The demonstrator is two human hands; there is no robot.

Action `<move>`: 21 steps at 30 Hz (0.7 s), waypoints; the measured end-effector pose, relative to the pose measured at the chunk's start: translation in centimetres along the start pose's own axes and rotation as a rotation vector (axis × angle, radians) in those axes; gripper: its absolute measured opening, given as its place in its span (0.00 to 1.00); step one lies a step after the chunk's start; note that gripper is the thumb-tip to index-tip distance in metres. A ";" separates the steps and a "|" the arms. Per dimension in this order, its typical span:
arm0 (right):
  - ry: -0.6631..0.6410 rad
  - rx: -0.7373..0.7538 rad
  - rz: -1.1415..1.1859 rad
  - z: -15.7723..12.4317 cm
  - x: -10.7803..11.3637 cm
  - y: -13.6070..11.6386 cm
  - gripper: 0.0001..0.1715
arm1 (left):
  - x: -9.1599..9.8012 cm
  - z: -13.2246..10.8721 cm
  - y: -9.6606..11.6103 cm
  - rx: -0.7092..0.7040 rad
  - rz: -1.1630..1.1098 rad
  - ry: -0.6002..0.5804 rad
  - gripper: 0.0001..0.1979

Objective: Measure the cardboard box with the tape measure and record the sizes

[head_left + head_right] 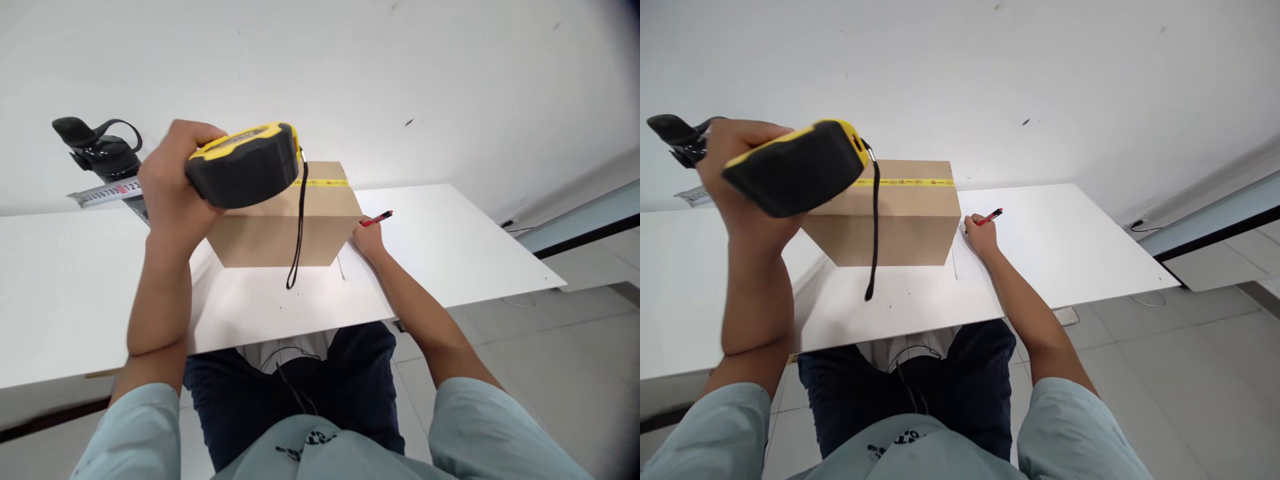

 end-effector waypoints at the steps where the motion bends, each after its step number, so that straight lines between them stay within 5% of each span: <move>1: 0.011 0.000 -0.008 0.0 0.1 -0.1 0.18 | -0.6 0.0 0.0 0.028 0.036 -0.078 0.16; 4: 0.030 0.001 -0.037 -0.1 0.2 -0.3 0.19 | -2.5 0.5 -1.3 0.142 0.137 -0.262 0.20; 10: 0.039 0.012 -0.084 -0.3 0.2 -0.3 0.20 | -5.1 0.8 -3.1 0.251 0.271 -0.448 0.21; 17: 0.133 0.145 -0.201 -0.1 1.6 -1.1 0.20 | -4.6 0.5 -2.8 0.200 0.394 -0.483 0.25; 21: 0.164 0.095 -0.307 0.6 3.1 0.7 0.23 | -4.8 0.3 -3.0 0.201 0.400 -0.501 0.29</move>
Point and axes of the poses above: each hand's wrist, its own z-axis towards the middle knuckle, its own x-axis out of the back of the hand, y = z × x, the point moved 6 cm from there along z, towards the middle knuckle, and after that the axes turned 15 degrees about x, right-handed, at the moved point
